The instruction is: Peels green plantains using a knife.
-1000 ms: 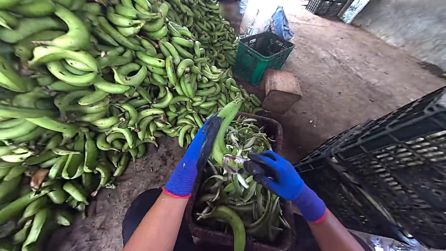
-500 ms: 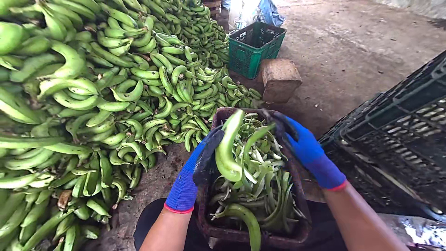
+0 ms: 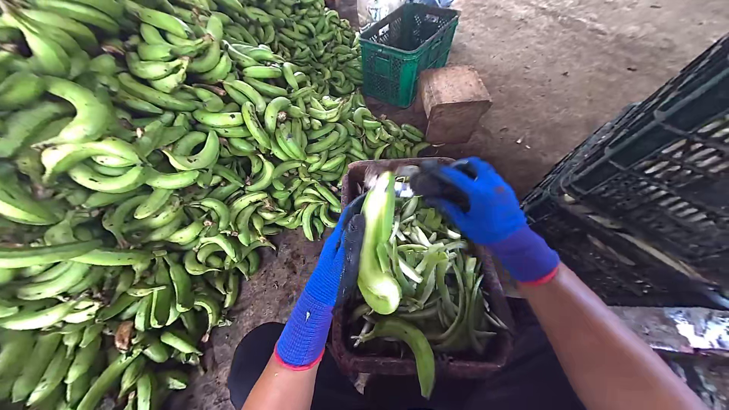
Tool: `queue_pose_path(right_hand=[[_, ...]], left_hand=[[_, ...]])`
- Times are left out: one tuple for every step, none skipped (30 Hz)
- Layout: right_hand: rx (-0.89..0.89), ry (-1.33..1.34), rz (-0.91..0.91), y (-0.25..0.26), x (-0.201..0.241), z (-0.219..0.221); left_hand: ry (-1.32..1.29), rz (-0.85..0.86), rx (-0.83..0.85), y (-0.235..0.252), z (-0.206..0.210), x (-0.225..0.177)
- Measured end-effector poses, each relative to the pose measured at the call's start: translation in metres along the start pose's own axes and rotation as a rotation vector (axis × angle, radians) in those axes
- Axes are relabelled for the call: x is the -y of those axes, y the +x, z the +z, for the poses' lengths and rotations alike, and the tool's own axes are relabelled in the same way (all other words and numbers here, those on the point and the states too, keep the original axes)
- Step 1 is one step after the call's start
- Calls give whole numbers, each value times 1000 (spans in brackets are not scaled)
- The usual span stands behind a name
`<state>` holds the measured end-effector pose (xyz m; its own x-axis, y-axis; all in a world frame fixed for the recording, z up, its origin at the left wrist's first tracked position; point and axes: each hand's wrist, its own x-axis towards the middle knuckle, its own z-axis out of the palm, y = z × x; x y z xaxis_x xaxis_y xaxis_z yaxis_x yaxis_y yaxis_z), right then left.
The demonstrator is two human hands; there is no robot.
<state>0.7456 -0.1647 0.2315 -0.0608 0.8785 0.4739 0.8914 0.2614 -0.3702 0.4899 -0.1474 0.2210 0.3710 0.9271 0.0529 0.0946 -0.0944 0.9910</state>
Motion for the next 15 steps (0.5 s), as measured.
queue_pose_path(right_hand=[[-19, -14, 84, 2, -4, -8], [-22, -14, 149, 3, -8, -15], [-15, 3, 178, 3, -13, -18], [9, 48, 179, 1, -17, -18], [58, 119, 164, -3, -18, -15], [135, 203, 141, -9, -15, -10], [221, 291, 108, -17, -10, -3], [306, 360, 58, -24, -4, 5], [391, 411, -1, -29, 4, 11], [472, 440, -48, -32, 11, 15], [542, 440, -64, -31, 18, 17], [565, 402, -60, -29, 22, 19], [527, 333, -56, -26, 25, 19], [400, 236, -81, -23, 25, 19], [206, 120, -118, -20, 22, 19]], left_hand=[[20, 17, 31, 0, -1, 0], [20, 23, 38, 2, -2, 1], [-1, 13, 20, 5, -4, 2], [-46, -5, -7, 10, -6, 5], [-98, -10, -40, 16, -10, 9], [-130, -3, -69, 21, -15, 13], [-150, 7, -98, 25, -19, 15], [-151, 15, -127, 27, -22, 15], [-154, 17, -155, 28, -23, 14], [-168, 16, -175, 27, -22, 13], [-185, 13, -177, 25, -20, 10], [-211, 22, -155, 22, -17, 9], [-242, 35, -118, 17, -13, 8], [-277, 41, -82, 14, -9, 7], [-298, 44, -60, 12, -6, 7]])
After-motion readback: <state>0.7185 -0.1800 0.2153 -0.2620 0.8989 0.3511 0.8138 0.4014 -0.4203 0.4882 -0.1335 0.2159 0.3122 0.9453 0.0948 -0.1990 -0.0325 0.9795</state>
